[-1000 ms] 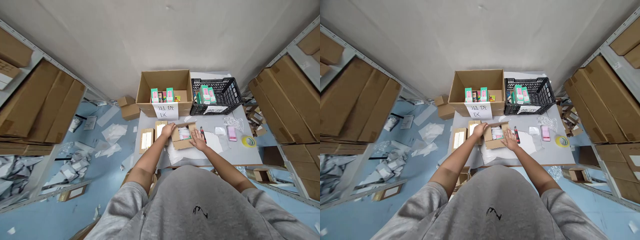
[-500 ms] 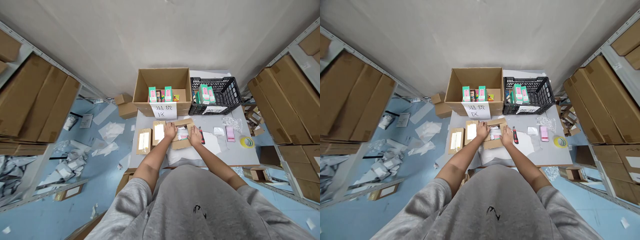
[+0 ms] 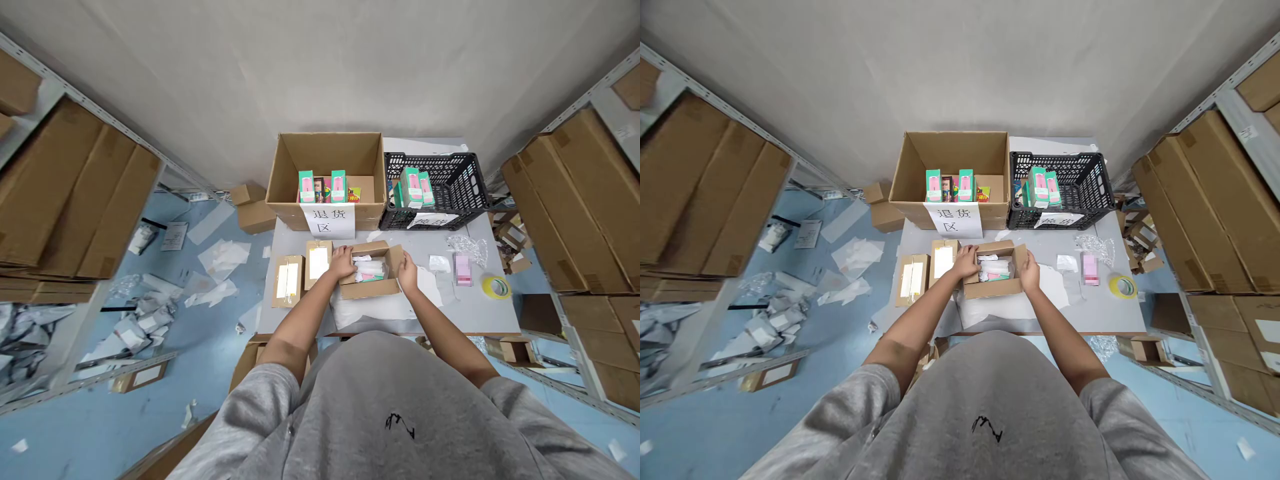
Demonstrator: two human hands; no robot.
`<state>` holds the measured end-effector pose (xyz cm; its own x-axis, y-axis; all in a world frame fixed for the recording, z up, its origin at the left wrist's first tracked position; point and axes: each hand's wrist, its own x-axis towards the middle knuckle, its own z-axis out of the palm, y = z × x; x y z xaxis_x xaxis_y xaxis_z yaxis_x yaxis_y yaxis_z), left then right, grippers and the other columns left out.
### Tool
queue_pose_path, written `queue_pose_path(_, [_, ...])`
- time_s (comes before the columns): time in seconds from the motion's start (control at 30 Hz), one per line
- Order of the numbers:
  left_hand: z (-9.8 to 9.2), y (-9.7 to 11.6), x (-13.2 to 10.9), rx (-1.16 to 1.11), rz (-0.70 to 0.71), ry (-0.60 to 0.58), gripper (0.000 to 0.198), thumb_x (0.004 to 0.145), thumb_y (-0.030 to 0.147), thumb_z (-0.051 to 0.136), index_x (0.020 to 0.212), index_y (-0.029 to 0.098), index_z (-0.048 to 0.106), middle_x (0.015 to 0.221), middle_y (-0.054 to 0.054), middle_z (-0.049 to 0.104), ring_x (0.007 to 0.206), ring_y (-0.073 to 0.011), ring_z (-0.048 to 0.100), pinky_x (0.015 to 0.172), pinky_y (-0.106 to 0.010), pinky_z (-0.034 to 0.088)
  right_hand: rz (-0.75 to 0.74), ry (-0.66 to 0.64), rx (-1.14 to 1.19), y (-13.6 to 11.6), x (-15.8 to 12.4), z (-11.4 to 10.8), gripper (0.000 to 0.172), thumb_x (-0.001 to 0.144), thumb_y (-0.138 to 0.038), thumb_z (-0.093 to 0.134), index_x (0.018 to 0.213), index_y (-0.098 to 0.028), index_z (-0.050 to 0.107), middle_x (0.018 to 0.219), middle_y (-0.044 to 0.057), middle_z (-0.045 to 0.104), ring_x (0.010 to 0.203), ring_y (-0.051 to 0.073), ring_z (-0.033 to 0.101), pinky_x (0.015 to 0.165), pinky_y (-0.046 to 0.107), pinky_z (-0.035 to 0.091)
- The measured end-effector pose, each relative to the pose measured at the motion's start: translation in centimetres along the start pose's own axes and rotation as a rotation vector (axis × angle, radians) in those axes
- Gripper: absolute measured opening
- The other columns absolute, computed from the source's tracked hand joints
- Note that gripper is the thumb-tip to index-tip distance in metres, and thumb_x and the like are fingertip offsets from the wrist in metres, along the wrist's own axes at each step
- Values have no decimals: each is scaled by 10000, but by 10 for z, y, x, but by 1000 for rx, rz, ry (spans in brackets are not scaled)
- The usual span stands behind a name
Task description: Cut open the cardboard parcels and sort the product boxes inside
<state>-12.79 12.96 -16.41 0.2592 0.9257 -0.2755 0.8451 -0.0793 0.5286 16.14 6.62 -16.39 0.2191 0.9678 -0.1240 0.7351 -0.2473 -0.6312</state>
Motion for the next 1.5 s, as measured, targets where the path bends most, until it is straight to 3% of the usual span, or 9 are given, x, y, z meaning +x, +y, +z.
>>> queue_pose_path(0.13, [-5,-7,-9,-139,-36,75,811,813,142,663,1614,186,544,1676,-181,531,1618,-337,456,1350,-490,398,-62,47,-140,13,-2,-18,830,908,-174,503,1737,-176,456,1646,183,590,1488,372,543,1239,556,467])
queue_pose_path(0.27, [-2,-5,-20,-190,-90,189,794,869,67,560,1649,212,531,1691,-156,539,1622,-302,479,1356,-503,420,-203,-12,-275,1,-5,-14,801,915,-151,525,1714,-199,492,1821,130,389,1660,368,311,1342,588,323])
queue_pose_path(0.43, [-5,5,-24,-325,-61,201,706,1004,55,417,1687,228,461,1633,-122,632,1528,-227,600,1313,-467,476,-50,-57,-232,2,-6,8,798,1005,-283,484,1776,-125,350,1853,200,301,1722,439,196,1349,691,243])
queue_pose_path(0.67, [-15,-8,-47,-20,-31,266,638,1068,145,459,1697,244,498,1718,-130,553,1613,-316,493,1331,-511,435,-48,-159,-21,28,-10,18,1004,903,-166,491,1845,-131,144,1862,184,279,1729,298,292,1338,507,403])
queue_pose_path(0.83, [8,-11,-55,106,125,207,769,1021,91,438,1780,198,368,1829,-148,388,1716,-314,323,1391,-565,306,-97,-163,-6,30,-16,15,1179,790,-75,543,1858,-221,66,1922,101,86,1723,294,310,1181,419,574])
queue_pose_path(0.93, [25,-2,-48,75,167,189,733,1078,192,403,1799,131,287,1872,-180,266,1745,-299,250,1400,-544,281,-160,-192,-50,26,-15,14,1300,708,-21,559,1856,-286,10,1931,30,-2,1715,280,320,1153,390,591])
queue_pose_path(1.13, [41,11,-31,78,108,221,708,1113,354,444,1784,171,310,1828,-169,378,1703,-334,315,1390,-565,262,-163,-151,-175,15,-4,15,1207,734,11,509,1851,-247,129,1912,8,177,1690,269,307,1356,478,406])
queue_pose_path(1.3, [36,11,-21,133,83,196,576,1112,367,510,1635,126,524,1611,-230,584,1530,-370,497,1311,-526,353,-166,-155,-202,10,3,11,1061,786,-5,522,1798,-246,309,1826,70,364,1555,329,445,1219,495,538])
queue_pose_path(1.5, [23,8,-2,172,33,110,390,1168,396,463,1417,216,704,1396,-155,695,1290,-315,637,1110,-417,473,-175,-203,-180,7,3,2,906,886,-74,554,1756,-256,383,1768,130,398,1503,356,494,1147,498,576])
